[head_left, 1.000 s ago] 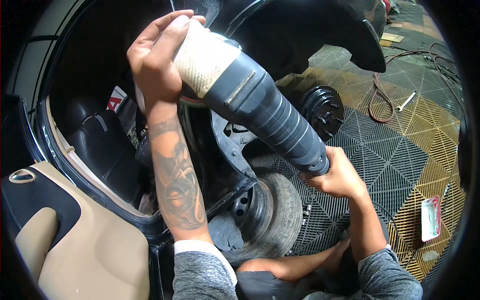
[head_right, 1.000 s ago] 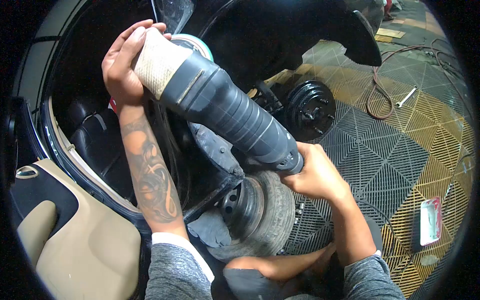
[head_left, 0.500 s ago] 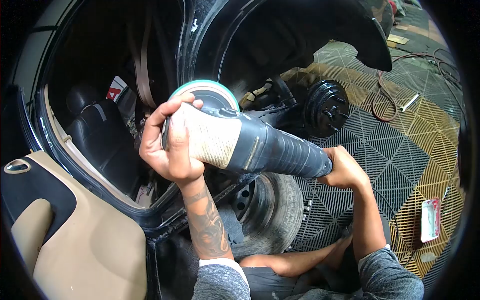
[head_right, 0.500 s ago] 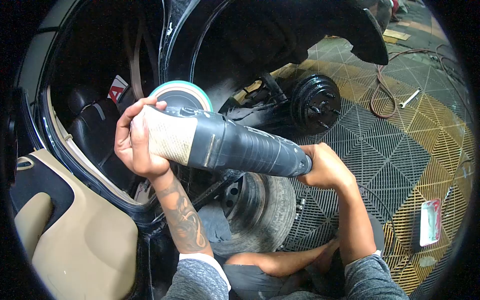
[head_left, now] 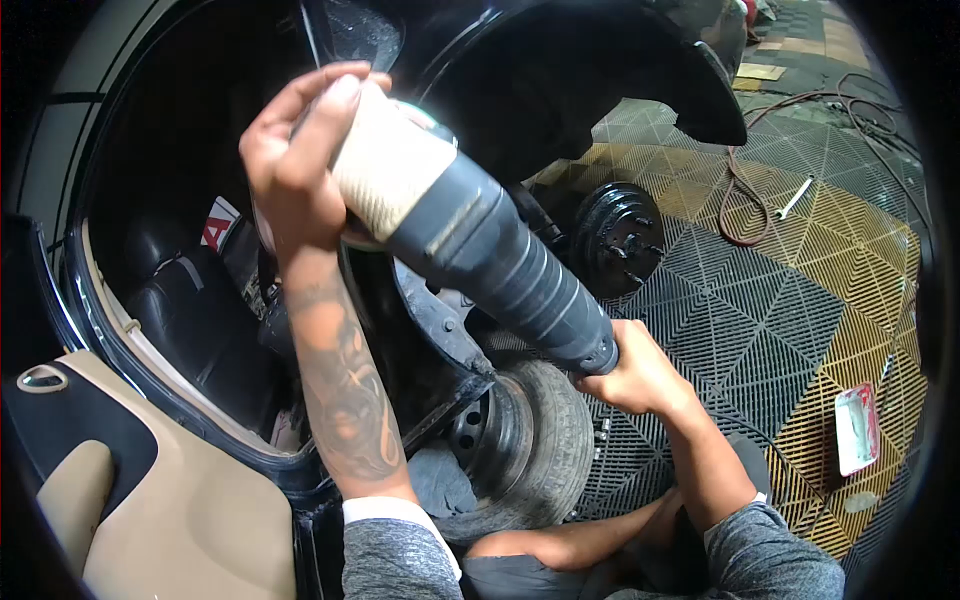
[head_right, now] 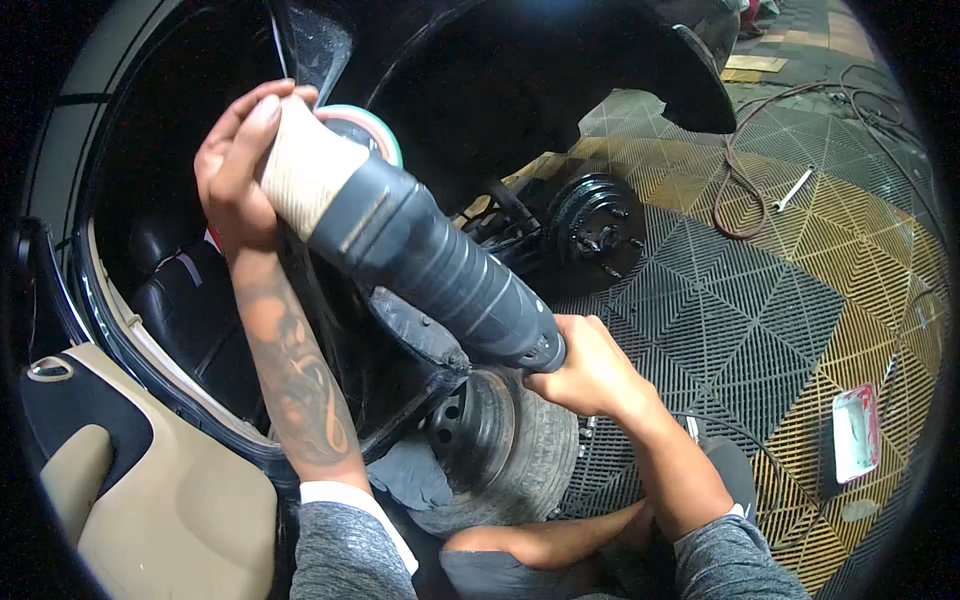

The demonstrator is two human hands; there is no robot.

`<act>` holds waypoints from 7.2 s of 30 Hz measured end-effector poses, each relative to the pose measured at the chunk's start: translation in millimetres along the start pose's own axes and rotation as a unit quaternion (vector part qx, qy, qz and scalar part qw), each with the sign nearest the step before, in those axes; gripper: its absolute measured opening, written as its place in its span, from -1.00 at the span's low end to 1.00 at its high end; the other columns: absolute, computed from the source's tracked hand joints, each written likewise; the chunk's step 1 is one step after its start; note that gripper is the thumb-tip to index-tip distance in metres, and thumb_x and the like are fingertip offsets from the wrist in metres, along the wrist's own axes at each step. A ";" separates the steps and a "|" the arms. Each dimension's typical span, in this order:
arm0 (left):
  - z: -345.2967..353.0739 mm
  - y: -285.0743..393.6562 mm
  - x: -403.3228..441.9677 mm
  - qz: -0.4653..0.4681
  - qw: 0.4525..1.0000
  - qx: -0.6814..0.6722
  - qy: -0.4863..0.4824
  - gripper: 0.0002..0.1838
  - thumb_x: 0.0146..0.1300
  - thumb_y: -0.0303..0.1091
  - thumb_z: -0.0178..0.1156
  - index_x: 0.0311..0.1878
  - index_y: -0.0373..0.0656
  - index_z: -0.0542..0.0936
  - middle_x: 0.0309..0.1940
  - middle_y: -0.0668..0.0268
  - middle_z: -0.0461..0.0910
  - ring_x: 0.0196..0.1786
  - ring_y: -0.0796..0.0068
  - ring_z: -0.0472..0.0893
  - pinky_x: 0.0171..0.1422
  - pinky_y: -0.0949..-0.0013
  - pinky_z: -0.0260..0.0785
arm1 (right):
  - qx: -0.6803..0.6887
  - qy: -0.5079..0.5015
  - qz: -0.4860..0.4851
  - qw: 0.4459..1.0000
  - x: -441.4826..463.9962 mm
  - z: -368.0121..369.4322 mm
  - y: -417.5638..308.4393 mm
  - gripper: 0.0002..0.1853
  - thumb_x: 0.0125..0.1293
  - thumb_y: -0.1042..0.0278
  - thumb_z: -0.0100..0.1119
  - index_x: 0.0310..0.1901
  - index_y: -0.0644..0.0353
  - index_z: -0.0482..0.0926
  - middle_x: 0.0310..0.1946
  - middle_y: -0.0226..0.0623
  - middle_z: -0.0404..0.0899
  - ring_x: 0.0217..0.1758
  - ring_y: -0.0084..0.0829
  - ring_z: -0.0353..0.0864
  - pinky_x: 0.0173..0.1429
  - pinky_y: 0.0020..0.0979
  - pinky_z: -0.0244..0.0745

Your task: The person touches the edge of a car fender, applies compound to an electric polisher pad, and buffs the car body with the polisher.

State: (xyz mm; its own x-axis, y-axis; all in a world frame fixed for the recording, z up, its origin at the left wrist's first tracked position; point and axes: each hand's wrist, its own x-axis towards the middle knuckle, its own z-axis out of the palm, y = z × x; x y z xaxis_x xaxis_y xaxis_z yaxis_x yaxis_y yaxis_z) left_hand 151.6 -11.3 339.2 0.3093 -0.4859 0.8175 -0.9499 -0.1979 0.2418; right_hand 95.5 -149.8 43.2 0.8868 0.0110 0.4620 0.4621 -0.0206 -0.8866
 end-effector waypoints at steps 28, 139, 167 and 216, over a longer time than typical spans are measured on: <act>7.5 -3.3 58.2 -0.042 0.992 -0.088 -0.078 -0.60 0.28 -0.28 0.13 0.02 -0.39 0.69 -0.12 -0.03 0.76 -0.10 0.20 0.79 0.12 0.22 0.66 | 0.046 0.067 -0.225 0.971 -6.7 10.5 6.8 0.02 0.35 0.18 0.37 0.65 0.09 -0.12 0.24 0.30 0.53 0.25 0.21 0.60 0.38 -0.10 0.49; -28.6 -14.9 -68.8 0.016 0.991 -0.055 0.120 -0.56 0.39 -0.21 0.02 0.08 -0.39 0.65 -0.10 -0.08 0.76 -0.08 0.13 0.78 0.17 0.12 0.62 | -0.065 -0.017 -0.015 0.998 -7.9 6.6 1.2 -0.58 -0.13 0.43 0.33 -0.12 0.32 0.69 -0.32 0.13 0.71 -0.13 0.06 0.75 0.01 -0.21 0.64; 44.9 -9.4 84.6 -0.020 0.997 -0.044 -0.065 -0.47 0.42 -0.12 -0.03 0.17 -0.42 0.59 0.00 -0.12 0.71 0.02 0.11 0.75 0.24 0.17 0.58 | 0.029 0.074 -0.093 0.992 14.5 -28.2 -21.6 -0.54 -0.04 0.40 0.31 -0.03 0.37 0.61 -0.29 0.21 0.71 -0.08 0.15 0.73 0.09 -0.13 0.61; -35.7 -13.1 -91.2 -0.001 0.991 0.003 0.132 -0.47 0.37 -0.13 -0.04 0.15 -0.42 0.59 -0.04 -0.14 0.71 0.02 0.07 0.74 0.27 0.07 0.54 | -0.072 -0.065 -0.027 0.995 -1.5 6.1 17.8 -0.47 -0.07 0.39 0.32 0.06 0.21 0.70 -0.26 0.12 0.71 -0.08 0.08 0.72 0.07 -0.14 0.63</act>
State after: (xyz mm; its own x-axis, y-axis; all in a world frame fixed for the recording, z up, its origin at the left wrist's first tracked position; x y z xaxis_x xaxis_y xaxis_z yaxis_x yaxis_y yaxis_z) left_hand 134.2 66.0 280.2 0.2876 -0.2464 0.9255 -0.9489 -0.2047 0.2404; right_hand 102.4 -144.1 26.5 0.8571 0.1442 0.4946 0.5134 -0.1585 -0.8434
